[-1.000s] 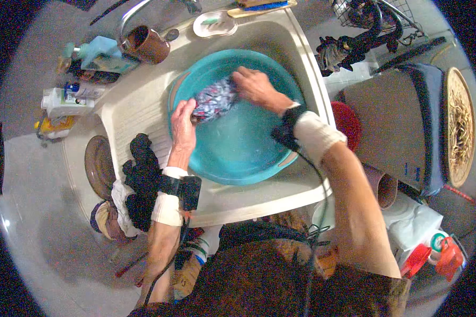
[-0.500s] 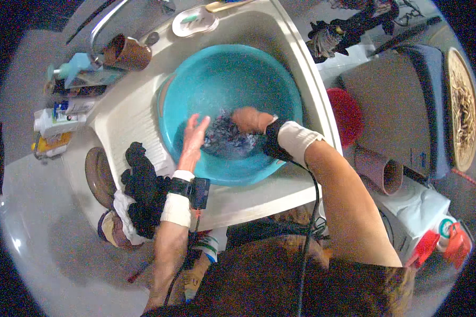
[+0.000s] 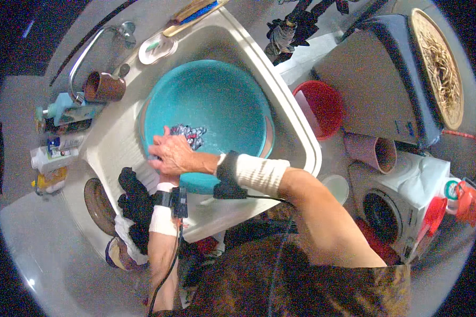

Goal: Washing clothes by hand in a sink and basin.

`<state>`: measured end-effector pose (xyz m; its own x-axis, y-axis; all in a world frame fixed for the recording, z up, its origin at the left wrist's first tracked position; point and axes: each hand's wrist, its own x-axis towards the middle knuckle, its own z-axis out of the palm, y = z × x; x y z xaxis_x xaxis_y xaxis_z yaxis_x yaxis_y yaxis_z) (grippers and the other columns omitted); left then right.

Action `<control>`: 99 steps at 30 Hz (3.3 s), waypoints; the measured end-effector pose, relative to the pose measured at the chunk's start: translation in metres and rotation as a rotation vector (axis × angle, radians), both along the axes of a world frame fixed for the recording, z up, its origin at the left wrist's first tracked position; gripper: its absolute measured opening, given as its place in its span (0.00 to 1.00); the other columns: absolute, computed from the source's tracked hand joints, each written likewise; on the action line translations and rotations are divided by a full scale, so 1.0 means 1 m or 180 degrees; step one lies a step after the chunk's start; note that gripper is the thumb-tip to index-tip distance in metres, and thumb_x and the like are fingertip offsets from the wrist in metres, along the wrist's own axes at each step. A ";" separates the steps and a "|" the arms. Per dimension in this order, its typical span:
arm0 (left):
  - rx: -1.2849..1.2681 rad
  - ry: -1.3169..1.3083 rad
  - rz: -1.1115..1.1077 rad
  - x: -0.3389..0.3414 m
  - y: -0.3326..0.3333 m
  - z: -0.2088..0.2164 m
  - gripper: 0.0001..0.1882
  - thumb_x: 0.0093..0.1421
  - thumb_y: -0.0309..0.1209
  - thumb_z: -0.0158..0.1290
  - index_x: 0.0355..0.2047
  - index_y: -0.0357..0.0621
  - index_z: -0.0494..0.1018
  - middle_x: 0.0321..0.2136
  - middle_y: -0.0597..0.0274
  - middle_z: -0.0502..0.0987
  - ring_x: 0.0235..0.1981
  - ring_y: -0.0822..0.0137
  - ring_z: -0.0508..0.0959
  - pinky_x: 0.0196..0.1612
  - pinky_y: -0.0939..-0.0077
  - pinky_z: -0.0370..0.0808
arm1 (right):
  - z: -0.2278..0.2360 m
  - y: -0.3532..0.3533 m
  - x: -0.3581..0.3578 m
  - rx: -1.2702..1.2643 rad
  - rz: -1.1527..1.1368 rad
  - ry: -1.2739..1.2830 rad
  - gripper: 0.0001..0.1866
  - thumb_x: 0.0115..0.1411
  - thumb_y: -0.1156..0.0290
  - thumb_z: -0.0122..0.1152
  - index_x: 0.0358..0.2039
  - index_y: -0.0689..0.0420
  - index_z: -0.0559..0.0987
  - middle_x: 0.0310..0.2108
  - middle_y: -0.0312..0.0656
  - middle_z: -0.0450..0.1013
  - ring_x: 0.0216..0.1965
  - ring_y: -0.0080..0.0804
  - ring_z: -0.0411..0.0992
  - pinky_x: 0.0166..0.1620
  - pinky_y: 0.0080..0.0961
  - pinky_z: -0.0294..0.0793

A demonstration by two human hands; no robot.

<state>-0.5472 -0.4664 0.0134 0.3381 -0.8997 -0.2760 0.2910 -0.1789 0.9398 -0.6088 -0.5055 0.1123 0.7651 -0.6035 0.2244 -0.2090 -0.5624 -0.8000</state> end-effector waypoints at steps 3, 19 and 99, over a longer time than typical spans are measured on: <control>0.0225 0.0761 0.0419 0.000 -0.008 0.038 0.23 0.58 0.42 0.43 0.47 0.39 0.62 0.41 0.59 0.68 0.43 0.64 0.69 0.49 0.70 0.65 | -0.026 -0.026 0.012 -0.0668 -0.0206 -0.0393 0.12 0.48 0.58 0.51 0.21 0.53 0.68 0.22 0.44 0.63 0.22 0.44 0.67 0.23 0.40 0.67; 0.1067 -0.3449 -0.0528 0.046 0.020 0.050 0.12 0.48 0.34 0.52 0.25 0.35 0.73 0.29 0.46 0.74 0.33 0.53 0.74 0.39 0.66 0.68 | -0.069 -0.131 -0.102 -0.1943 0.1560 0.1830 0.10 0.44 0.67 0.55 0.29 0.54 0.70 0.33 0.41 0.66 0.39 0.39 0.66 0.38 0.39 0.66; -0.0296 -0.1167 -0.0765 0.006 0.031 0.273 0.03 0.47 0.22 0.53 0.22 0.39 0.69 0.19 0.70 0.70 0.19 0.81 0.66 0.24 0.89 0.62 | 0.118 -0.056 -0.096 0.0919 0.1509 0.1130 0.20 0.39 0.61 0.65 0.29 0.61 0.76 0.22 0.41 0.73 0.25 0.28 0.69 0.30 0.28 0.68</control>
